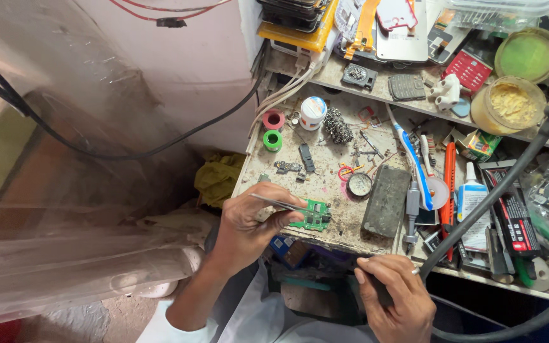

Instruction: The person sits on the floor and uses a soldering iron to work on a green circuit board. They hold the board with one hand and apply the soldering iron with the other, occasionally using tweezers to adjust components.

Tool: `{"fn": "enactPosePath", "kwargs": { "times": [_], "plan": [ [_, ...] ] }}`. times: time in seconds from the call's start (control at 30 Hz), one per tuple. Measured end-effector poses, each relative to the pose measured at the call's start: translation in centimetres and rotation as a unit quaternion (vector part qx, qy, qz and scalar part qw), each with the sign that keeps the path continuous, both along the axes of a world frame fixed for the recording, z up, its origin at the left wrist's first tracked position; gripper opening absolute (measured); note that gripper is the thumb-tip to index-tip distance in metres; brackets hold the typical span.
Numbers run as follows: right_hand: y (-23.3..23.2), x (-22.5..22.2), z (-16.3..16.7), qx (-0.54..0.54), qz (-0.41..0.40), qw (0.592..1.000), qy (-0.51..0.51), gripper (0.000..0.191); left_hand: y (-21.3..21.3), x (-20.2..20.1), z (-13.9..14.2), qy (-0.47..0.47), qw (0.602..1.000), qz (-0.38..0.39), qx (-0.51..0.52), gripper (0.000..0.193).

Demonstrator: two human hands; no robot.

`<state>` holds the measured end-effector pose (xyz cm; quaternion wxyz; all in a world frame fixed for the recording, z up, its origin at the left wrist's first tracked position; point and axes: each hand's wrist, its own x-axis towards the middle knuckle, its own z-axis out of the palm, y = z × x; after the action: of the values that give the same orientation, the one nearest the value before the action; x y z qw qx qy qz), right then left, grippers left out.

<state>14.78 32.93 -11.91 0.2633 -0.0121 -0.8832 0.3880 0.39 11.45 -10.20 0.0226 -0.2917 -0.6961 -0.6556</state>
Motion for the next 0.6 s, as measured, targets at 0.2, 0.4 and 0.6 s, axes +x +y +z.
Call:
{"fn": "enactPosePath", "kwargs": {
  "times": [0.2, 0.4, 0.6],
  "plan": [
    [0.6, -0.5, -0.7, 0.015, 0.012, 1.000, 0.010, 0.021, -0.2, -0.4, -0.7, 0.030, 0.999, -0.030, 0.011, 0.027],
    [1.1, -0.7, -1.2, 0.020, 0.031, 0.999, 0.025, 0.023, 0.1, -0.6, -1.3, 0.094, 0.995, -0.017, -0.028, 0.027],
    [1.4, -0.7, -1.4, 0.020, 0.043, 0.999, 0.027, 0.024, 0.0, -0.5, -1.5, 0.055, 0.998, -0.020, -0.039, 0.025]
  ]
}}
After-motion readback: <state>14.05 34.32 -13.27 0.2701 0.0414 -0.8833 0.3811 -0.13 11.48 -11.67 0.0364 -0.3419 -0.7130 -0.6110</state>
